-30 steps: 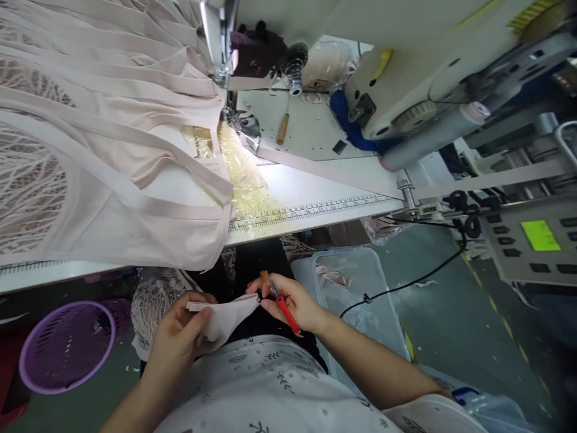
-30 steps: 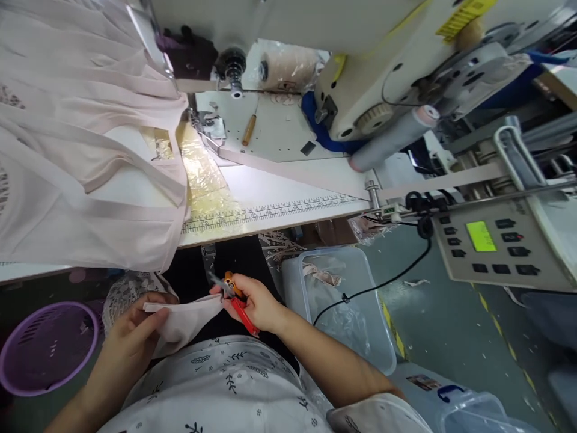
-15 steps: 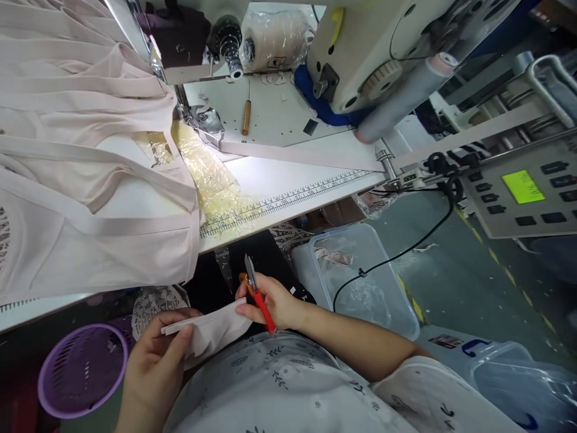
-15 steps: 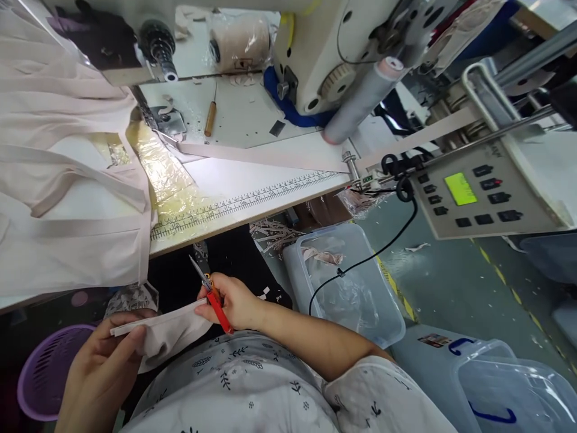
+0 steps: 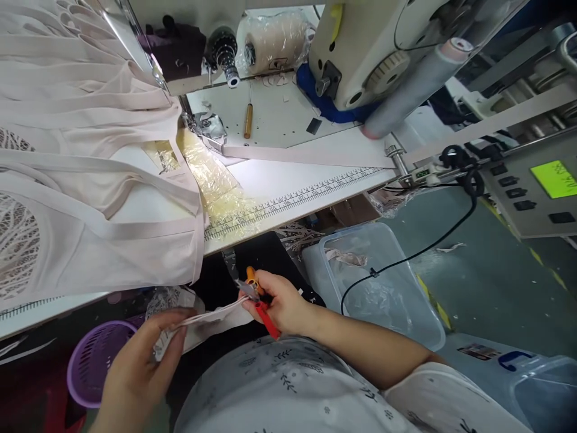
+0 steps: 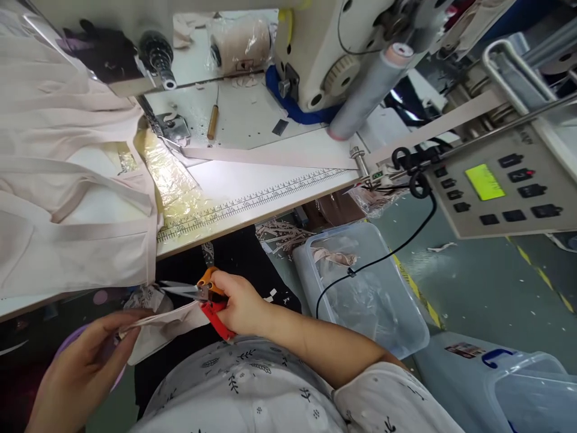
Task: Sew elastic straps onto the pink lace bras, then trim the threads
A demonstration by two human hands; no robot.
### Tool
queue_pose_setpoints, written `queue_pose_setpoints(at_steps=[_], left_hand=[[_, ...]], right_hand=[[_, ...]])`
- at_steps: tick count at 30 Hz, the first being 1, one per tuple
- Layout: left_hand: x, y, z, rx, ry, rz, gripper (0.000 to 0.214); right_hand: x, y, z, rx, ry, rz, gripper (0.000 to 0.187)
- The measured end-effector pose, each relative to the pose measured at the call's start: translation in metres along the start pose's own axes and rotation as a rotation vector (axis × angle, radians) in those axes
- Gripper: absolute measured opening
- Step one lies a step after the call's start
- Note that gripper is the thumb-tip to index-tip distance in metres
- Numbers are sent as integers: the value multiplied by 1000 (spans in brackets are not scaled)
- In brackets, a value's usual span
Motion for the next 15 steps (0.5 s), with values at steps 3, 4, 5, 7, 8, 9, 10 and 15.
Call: queue_pose_setpoints(at_steps=[3, 4, 5, 7, 8, 9, 10, 15], left_hand=[[-30, -3, -4, -16, 181, 295, 32], [-40, -5, 1, 7, 218, 360, 33], [-47, -5, 9, 51, 257, 386, 29], [-52, -1, 26, 140, 322, 335, 19], [-49, 2, 35, 196, 336, 274, 21], [-44, 5, 41, 254, 319, 207, 24], [-39, 7, 46, 306, 266, 139, 27], [0, 5, 40, 318, -244, -328, 30]], right_hand=[[4, 6, 9, 87, -49, -55, 21], [5, 7, 14, 125, -72, -62, 23], [5, 8, 19, 165, -98, -69, 27], [8, 9, 26, 234, -156, -79, 32], [9, 9, 29, 251, -160, -73, 33], [10, 9, 30, 246, -132, -52, 31], [10, 9, 30, 227, -75, -16, 28], [-4, 6, 33, 77, 292, 204, 21]])
Point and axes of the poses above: each hand's wrist, its own y-axis towards the middle knuckle, its own z-axis out of the palm, x = y × z, the point moved 7 cm from there along y, towards the middle knuckle, and after that the axes turned 13 degrees about -z, right-handed, at the moved point
